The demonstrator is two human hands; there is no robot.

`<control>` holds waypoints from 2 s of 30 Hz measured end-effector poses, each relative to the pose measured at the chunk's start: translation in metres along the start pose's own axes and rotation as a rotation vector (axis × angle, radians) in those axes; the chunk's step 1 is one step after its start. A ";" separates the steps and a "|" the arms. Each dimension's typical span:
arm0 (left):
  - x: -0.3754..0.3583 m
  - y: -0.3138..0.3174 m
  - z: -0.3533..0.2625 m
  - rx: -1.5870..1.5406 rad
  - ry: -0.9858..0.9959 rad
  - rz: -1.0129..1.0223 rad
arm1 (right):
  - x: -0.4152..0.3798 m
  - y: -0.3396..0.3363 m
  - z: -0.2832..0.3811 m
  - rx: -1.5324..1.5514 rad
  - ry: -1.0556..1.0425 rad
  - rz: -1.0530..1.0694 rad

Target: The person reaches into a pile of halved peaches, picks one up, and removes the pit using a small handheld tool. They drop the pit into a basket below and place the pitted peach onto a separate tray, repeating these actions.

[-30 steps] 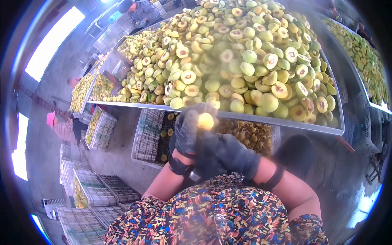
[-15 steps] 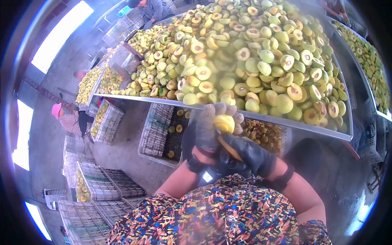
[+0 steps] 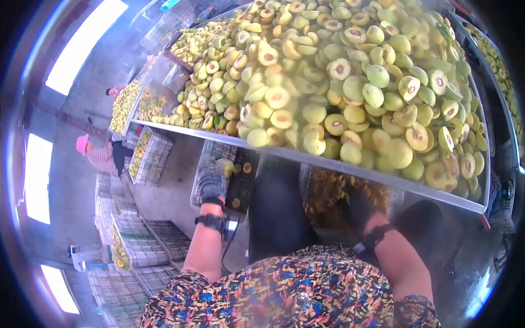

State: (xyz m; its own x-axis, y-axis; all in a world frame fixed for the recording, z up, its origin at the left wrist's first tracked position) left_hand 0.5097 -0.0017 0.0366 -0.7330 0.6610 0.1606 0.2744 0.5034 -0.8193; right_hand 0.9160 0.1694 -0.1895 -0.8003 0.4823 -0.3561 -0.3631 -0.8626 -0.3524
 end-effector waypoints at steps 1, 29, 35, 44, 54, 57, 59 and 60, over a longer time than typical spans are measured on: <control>0.003 0.000 -0.023 0.006 0.007 0.026 | -0.006 -0.005 0.011 0.019 0.020 -0.007; -0.087 0.017 -0.222 -2.233 -0.396 0.659 | -0.113 -0.050 0.202 -0.412 -0.067 -0.063; -0.103 0.029 -0.223 -2.066 -0.132 0.772 | -0.145 -0.057 0.307 -0.300 -0.365 -0.171; -0.121 0.009 -0.238 -1.676 -0.099 0.677 | -0.135 -0.043 0.303 -0.039 -0.166 -0.081; -0.115 -0.002 -0.241 -1.342 0.010 0.608 | -0.136 -0.037 0.305 0.582 -0.298 0.310; -0.113 0.002 -0.240 -1.596 -0.115 0.650 | -0.127 -0.034 0.301 0.262 -0.745 0.083; -0.120 -0.004 -0.248 -1.610 -0.163 0.627 | -0.127 -0.032 0.306 0.262 -1.010 0.007; -0.121 -0.005 -0.251 -1.627 -0.205 0.607 | -0.131 -0.037 0.307 0.260 -1.007 0.004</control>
State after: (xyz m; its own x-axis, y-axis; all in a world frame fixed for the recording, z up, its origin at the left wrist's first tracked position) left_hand 0.7534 0.0553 0.1596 -0.3234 0.9405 -0.1045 0.7120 0.3146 0.6278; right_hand 0.8876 0.0914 0.1355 -0.7864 0.2315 0.5727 -0.3555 -0.9278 -0.1131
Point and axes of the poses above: each hand's wrist, its own x-axis towards the middle knuckle, its own y-axis out of the palm, z = x × y, the point moved 3 cm from there along x, towards the middle knuckle, and after that the axes turned 11 degrees about z, right-handed, at the moved point
